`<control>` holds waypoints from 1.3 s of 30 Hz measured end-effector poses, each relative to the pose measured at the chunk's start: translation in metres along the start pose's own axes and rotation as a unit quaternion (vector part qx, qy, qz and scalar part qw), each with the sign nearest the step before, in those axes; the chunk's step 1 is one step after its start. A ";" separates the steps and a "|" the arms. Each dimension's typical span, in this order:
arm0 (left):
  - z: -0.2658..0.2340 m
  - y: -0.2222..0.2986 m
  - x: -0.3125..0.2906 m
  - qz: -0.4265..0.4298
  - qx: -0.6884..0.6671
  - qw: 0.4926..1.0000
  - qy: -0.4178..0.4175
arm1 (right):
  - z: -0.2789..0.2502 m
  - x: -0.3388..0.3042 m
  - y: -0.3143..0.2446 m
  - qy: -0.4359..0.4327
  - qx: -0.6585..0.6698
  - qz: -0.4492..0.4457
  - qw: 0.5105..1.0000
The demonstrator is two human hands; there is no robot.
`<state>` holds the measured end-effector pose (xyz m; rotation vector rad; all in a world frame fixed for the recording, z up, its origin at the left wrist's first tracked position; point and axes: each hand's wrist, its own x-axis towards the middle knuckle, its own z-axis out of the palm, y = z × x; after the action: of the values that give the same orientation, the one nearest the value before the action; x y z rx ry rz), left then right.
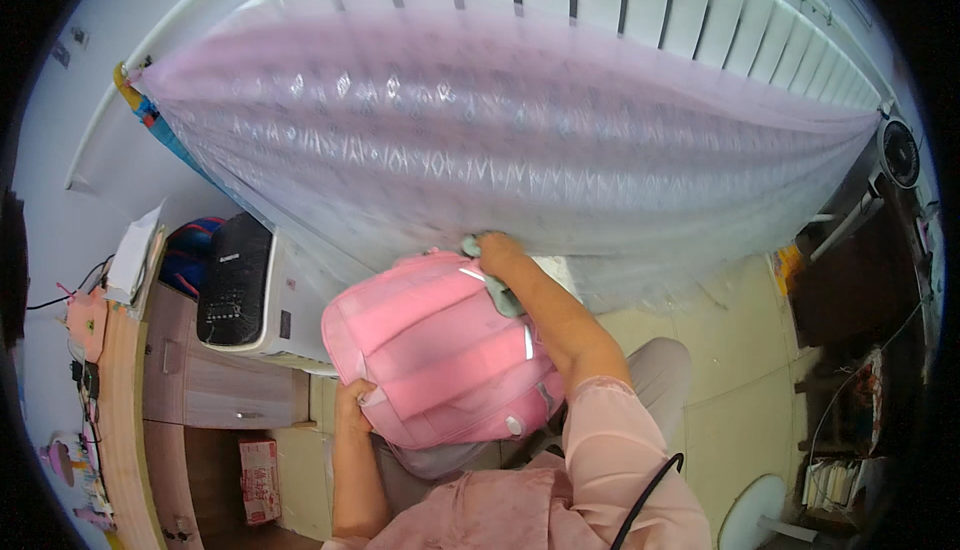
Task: The person wipes a pink backpack with a green cloth, then cleans a portable air cooler and a wooden desk. They move items like papers and a lamp aside to wipe the desk surface thoroughly.
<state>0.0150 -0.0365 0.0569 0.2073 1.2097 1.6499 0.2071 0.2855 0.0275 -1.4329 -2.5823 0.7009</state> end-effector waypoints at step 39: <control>-0.020 -0.008 0.026 -0.028 -0.048 0.998 0.000 | 0.001 -0.232 -0.020 0.033 -0.095 -0.258 0.961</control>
<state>-0.0047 -0.0281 0.0300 0.1120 1.1233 1.6545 0.3193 0.0847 0.0648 -0.7320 -2.8434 0.3305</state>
